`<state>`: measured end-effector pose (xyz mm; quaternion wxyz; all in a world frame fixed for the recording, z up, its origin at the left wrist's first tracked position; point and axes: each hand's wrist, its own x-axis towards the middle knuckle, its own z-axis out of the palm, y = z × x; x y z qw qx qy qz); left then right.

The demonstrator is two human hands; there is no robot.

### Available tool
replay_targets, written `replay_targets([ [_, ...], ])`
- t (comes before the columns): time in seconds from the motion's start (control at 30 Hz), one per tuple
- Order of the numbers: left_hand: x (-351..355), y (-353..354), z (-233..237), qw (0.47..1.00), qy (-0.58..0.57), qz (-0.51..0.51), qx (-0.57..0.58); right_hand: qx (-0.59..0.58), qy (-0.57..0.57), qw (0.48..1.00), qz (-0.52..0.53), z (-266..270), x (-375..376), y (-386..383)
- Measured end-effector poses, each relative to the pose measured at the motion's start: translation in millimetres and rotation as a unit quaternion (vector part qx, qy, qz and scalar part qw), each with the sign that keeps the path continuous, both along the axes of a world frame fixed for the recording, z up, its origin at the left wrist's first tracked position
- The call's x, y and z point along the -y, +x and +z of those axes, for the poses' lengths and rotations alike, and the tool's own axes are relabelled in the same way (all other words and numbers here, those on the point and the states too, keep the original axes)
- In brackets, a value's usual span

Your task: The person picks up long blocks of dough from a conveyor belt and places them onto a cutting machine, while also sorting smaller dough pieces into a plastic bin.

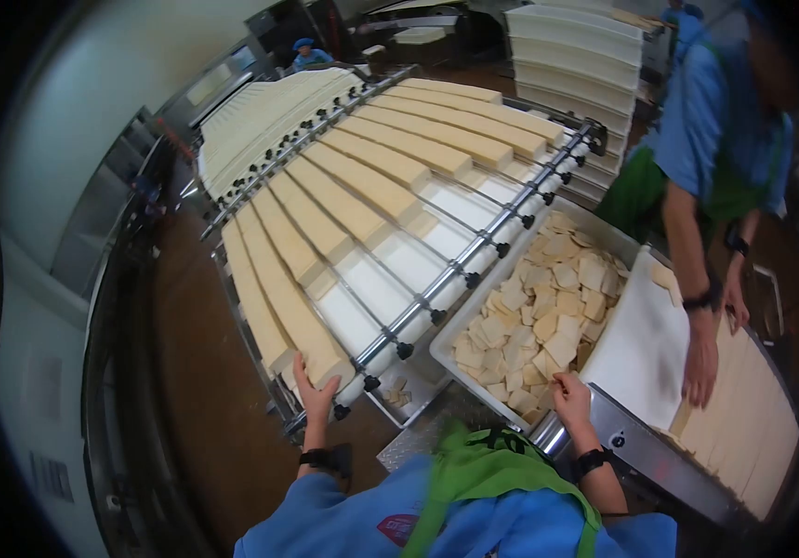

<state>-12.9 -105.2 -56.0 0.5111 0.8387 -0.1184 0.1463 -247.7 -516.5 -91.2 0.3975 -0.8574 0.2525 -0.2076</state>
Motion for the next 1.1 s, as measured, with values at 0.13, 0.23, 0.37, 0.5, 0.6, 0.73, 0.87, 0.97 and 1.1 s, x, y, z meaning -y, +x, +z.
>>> replay_targets([
  [0.13,2.1,-1.3,3.2,0.999,0.032,0.016,0.009,0.025,0.003,1.000,0.002,1.3,-3.0,2.3],
  [0.23,2.2,-0.7,2.4,0.999,0.044,0.019,0.019,0.039,0.010,0.999,-0.001,-5.3,-1.7,2.5],
  [0.37,3.1,-0.6,3.0,0.998,0.045,0.022,0.023,0.029,0.023,0.999,0.003,-13.2,1.7,0.1],
  [0.5,4.4,-0.9,6.6,0.998,0.059,0.025,0.027,0.045,0.010,0.999,0.001,-13.6,0.7,1.6],
  [0.6,4.3,-0.5,6.0,0.997,0.062,0.026,0.032,0.055,0.018,0.998,-0.003,-7.4,-2.1,2.1],
  [0.73,6.4,-1.6,9.4,0.997,0.063,0.032,0.024,0.053,0.022,0.998,-0.004,-8.0,-1.8,2.5],
  [0.87,8.5,-2.3,12.9,0.997,0.062,0.033,0.017,0.047,0.034,0.998,-0.006,-11.1,-0.4,1.7],
  [0.97,8.7,-1.8,11.6,0.997,0.065,0.036,0.021,0.043,0.035,0.998,-0.007,-10.1,-0.2,1.5],
  [1.1,9.5,-1.4,11.5,0.997,0.064,0.038,0.019,0.052,0.036,0.998,-0.002,-12.3,0.8,1.4],
])
